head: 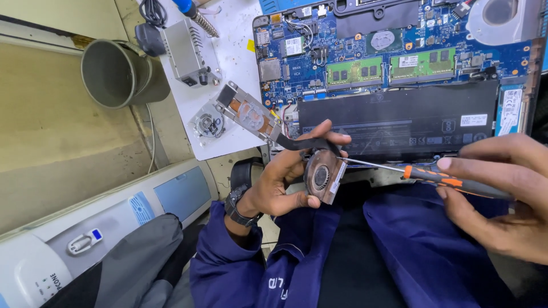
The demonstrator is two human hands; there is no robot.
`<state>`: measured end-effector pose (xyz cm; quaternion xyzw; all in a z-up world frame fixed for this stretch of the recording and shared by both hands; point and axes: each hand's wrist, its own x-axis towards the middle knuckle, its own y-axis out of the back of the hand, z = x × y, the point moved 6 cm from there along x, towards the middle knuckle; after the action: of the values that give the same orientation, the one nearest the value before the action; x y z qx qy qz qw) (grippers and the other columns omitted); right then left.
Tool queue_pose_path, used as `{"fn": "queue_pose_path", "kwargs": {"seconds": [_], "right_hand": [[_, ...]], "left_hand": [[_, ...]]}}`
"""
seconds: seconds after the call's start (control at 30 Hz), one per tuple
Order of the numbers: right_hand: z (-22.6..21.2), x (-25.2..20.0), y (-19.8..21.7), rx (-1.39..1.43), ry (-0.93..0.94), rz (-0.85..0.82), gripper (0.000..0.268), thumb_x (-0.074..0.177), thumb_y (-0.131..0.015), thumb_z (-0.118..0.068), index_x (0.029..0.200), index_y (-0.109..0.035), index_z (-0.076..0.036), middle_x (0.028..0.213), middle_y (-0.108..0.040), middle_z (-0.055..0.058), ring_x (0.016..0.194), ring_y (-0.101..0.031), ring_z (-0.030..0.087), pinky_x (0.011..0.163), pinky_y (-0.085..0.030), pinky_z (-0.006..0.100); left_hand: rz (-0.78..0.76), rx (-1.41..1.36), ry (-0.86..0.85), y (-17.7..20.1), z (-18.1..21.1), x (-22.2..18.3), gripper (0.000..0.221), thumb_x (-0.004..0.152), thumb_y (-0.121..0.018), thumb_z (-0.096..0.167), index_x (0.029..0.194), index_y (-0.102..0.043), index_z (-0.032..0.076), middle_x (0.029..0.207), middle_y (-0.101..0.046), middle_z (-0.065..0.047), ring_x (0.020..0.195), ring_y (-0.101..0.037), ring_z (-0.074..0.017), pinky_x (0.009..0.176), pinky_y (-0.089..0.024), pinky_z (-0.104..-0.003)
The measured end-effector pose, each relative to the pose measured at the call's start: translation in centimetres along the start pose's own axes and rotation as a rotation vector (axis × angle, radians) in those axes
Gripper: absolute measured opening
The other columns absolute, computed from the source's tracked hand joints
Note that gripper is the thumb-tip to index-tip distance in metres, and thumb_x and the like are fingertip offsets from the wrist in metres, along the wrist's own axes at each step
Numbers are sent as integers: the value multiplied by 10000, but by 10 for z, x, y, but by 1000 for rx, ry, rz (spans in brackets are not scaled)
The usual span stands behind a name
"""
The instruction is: Removing a cooling fan from a laptop by unscrewing it and detaching it from the motherboard.
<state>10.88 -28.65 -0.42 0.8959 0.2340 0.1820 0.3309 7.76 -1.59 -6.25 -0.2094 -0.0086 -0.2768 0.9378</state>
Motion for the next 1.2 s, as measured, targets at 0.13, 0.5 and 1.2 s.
{"fn": "queue_pose_path", "kwargs": {"seconds": [0.13, 0.5, 1.2], "right_hand": [[11, 1, -5, -10, -136, -104, 459, 833, -690, -346, 1227, -690, -113, 717, -716, 28, 534, -654, 195, 546, -486, 319], [-1, 11, 0, 10, 0, -68, 202, 844, -760, -159, 1039, -748, -108, 909, -698, 65, 685, -680, 179, 637, -536, 291], [14, 18, -8, 242, -209, -89, 475, 988, -474, -238, 1379, -630, -18, 1066, -629, 161, 951, -648, 241, 890, -454, 318]], "left_hand": [[11, -2, 5, 1, 3, 2, 905, 1041, -712, 265, 1668, -109, 16, 1638, -375, -198, 1532, -461, -327, 1363, -411, -479], [24, 2, 13, 2, 3, 0, 902, 1040, -717, 253, 1676, -117, 33, 1649, -370, -192, 1508, -490, -314, 1338, -423, -458], [70, -28, -18, -1, 7, 2, 895, 1034, -723, 259, 1678, -139, 46, 1646, -375, -188, 1453, -537, -303, 1306, -461, -465]]}}
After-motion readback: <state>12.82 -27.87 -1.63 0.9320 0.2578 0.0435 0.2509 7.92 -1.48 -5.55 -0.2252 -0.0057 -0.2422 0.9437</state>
